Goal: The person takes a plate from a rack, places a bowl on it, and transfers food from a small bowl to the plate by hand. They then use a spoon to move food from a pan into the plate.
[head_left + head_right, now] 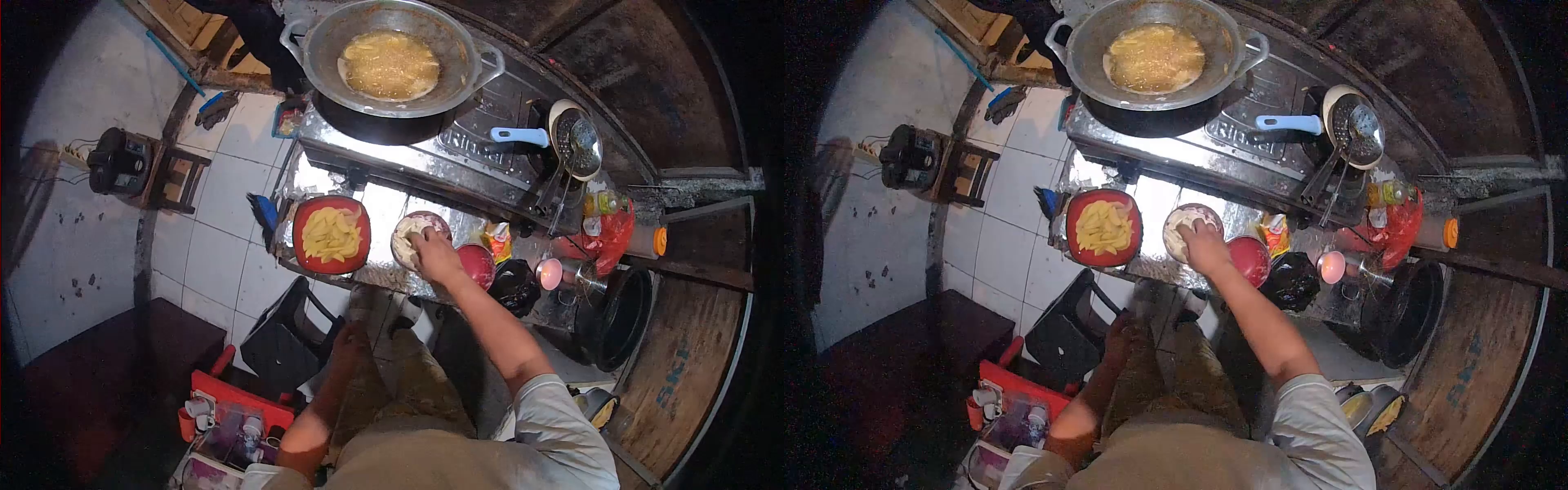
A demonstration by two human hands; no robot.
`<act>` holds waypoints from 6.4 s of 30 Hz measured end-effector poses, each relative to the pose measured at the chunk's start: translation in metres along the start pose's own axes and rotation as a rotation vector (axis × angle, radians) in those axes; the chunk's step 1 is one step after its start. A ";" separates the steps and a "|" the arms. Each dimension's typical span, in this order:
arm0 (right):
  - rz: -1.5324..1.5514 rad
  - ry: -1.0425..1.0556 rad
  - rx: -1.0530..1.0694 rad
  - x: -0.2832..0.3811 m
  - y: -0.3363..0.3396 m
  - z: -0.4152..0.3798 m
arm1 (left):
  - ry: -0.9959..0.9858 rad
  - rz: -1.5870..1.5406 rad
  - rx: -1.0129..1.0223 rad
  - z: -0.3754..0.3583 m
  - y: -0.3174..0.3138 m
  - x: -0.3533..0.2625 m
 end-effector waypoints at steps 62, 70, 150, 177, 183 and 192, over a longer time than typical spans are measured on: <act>0.327 0.034 -0.292 -0.028 0.017 -0.023 | 0.049 -0.121 0.028 0.002 0.017 0.021; 0.283 0.012 -0.168 -0.021 0.062 -0.004 | 0.076 0.077 -0.028 -0.004 0.016 0.006; 0.165 -0.402 -0.256 -0.072 0.046 -0.009 | -0.156 0.775 -0.063 -0.011 -0.014 -0.039; 0.256 -0.190 -0.102 -0.046 0.049 -0.014 | -0.051 0.492 -0.007 0.010 0.023 0.021; 0.353 -0.198 -0.288 -0.061 0.068 0.002 | -0.046 0.678 -0.079 0.036 0.038 0.071; 0.634 -0.244 -0.262 -0.075 0.047 -0.015 | -0.162 0.639 -0.062 0.025 0.032 0.031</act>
Point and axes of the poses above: each hand's wrist, its own z-axis towards the middle knuckle, its own y-axis out of the back of the hand, x = y × z, the point moved 10 cm from there along z, towards the middle knuckle, and after that the axes turned 14 degrees about z, right-handed, at the moved point
